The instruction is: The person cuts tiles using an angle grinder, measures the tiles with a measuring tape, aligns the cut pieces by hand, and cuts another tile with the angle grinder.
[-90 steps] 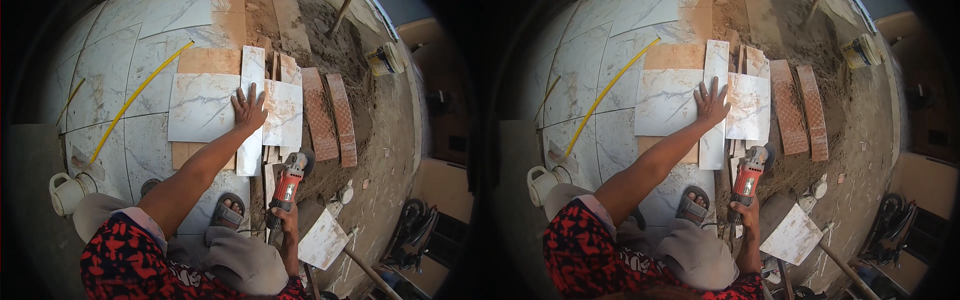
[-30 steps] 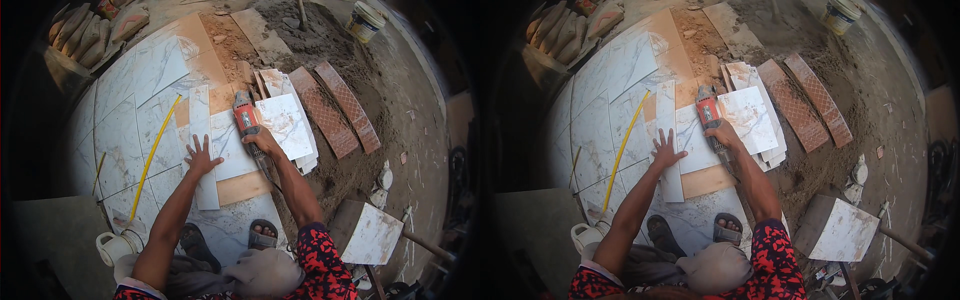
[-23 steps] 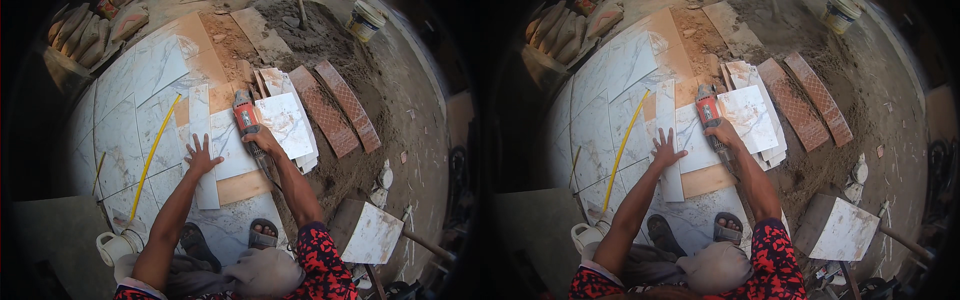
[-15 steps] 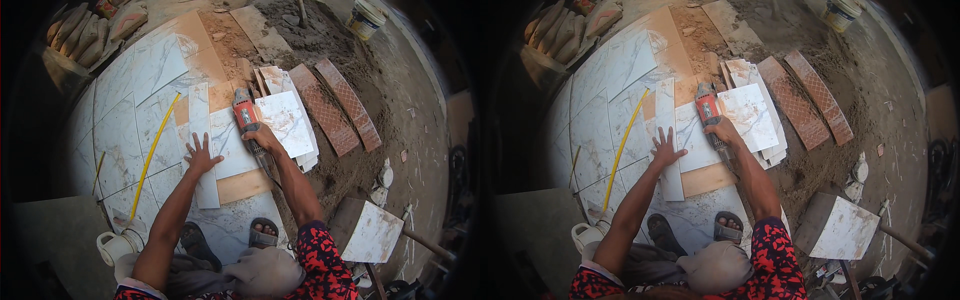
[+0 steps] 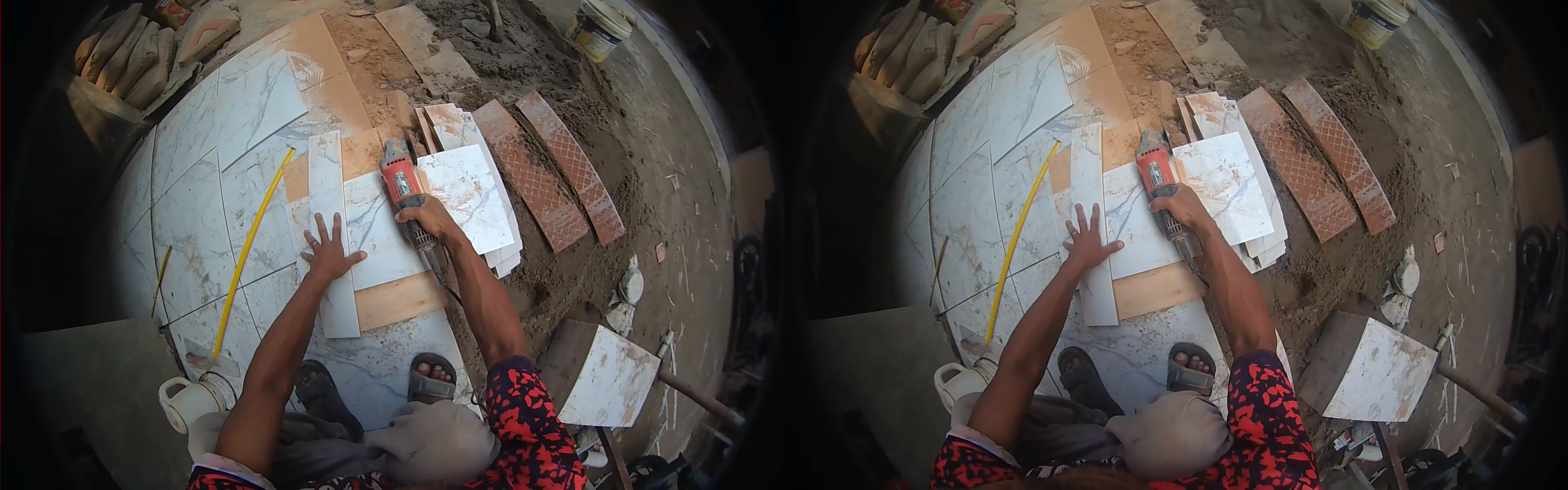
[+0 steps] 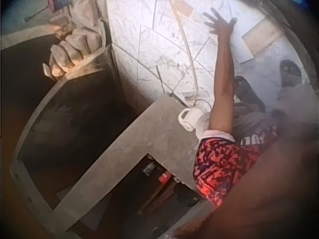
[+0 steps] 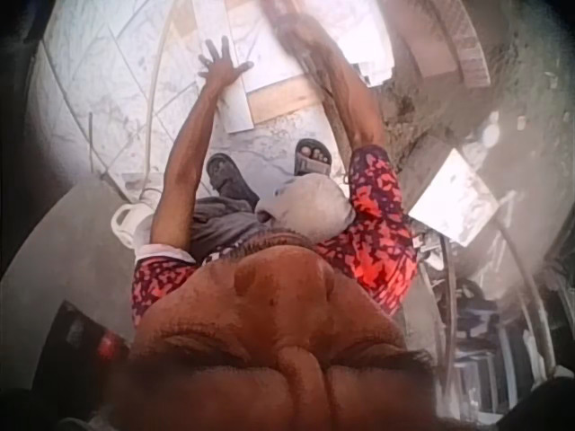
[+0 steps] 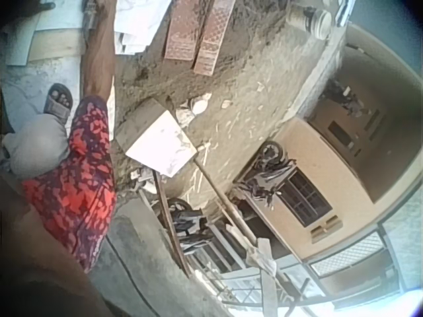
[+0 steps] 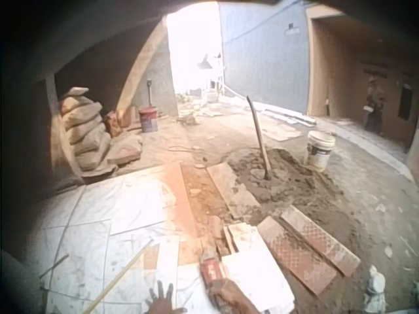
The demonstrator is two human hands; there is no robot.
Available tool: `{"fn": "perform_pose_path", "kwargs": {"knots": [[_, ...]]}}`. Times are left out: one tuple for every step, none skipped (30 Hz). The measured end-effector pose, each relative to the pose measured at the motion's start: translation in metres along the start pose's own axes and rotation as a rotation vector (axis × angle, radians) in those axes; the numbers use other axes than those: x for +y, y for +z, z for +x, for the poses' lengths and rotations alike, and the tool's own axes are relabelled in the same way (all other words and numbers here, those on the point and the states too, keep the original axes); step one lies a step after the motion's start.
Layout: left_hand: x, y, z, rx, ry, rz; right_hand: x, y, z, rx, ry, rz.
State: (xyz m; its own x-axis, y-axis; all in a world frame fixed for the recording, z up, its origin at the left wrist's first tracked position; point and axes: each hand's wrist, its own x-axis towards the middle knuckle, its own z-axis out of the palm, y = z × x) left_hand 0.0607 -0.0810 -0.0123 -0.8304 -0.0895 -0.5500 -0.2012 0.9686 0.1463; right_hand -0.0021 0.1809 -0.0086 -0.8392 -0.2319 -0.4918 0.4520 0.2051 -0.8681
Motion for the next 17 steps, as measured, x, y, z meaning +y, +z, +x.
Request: {"fn": "perform_pose_path", "kwargs": {"knots": [[-0.0006, 0.0003, 0.0003, 0.005, 0.003, -0.001, -0.0001, 0.0001, 0.0004, 0.006, 0.003, -0.008], [-0.0011, 0.0001, 0.0002, 0.004, 0.001, 0.0, -0.0014, 0.0006, 0.0001, 0.007, 0.005, -0.012], [-0.0013, 0.0002, 0.0001, 0.004, 0.001, -0.001, -0.0026, 0.0008, -0.0001, 0.009, 0.006, -0.016], [-0.0014, 0.0002, 0.0001, 0.004, 0.001, -0.001, -0.0037, 0.0007, -0.0004, 0.006, 0.002, -0.02], [-0.001, 0.0004, 0.0003, 0.003, 0.001, -0.001, -0.0036, -0.0002, -0.0004, 0.006, -0.003, -0.025], [-0.0005, 0.0005, 0.0006, 0.006, 0.002, 0.002, -0.0034, -0.0008, -0.0003, 0.006, -0.002, -0.025], [-0.0001, 0.0007, 0.0009, 0.009, 0.003, 0.005, -0.0033, -0.0013, -0.0002, 0.003, 0.003, -0.019], [-0.0002, 0.0009, 0.001, 0.008, 0.002, 0.004, -0.0039, -0.0013, -0.0005, -0.002, 0.007, -0.013], [-0.0004, 0.0011, 0.0012, 0.011, 0.006, 0.007, -0.0045, -0.0014, -0.0007, -0.003, 0.008, -0.013], [-0.0006, 0.0013, 0.0013, 0.015, 0.009, 0.01, -0.0052, -0.0018, -0.0009, -0.01, 0.019, -0.003], [-0.0011, 0.0016, 0.0012, 0.015, 0.008, 0.01, -0.0059, -0.0016, -0.0012, -0.017, 0.03, 0.007], [-0.0018, 0.0018, 0.0011, 0.014, 0.007, 0.01, -0.0062, -0.001, -0.0019, -0.019, 0.03, 0.007], [-0.0026, 0.002, 0.0011, 0.014, 0.006, 0.01, -0.0063, 0.0, -0.0029, -0.01, 0.032, 0.009], [-0.0024, 0.0018, 0.0011, 0.013, 0.006, 0.01, -0.0047, -0.0002, -0.0029, 0.0, 0.033, 0.01], [-0.0023, 0.0014, 0.0013, 0.009, 0.004, 0.013, -0.0034, -0.0003, -0.0021, 0.0, 0.033, 0.009], [-0.0024, 0.0009, 0.0017, 0.004, 0.002, 0.018, -0.0023, -0.0003, -0.0007, -0.011, 0.029, -0.012], [-0.0022, 0.0012, 0.0016, 0.004, 0.003, 0.017, -0.0006, -0.0012, 0.0014, -0.021, 0.024, -0.034]]}}
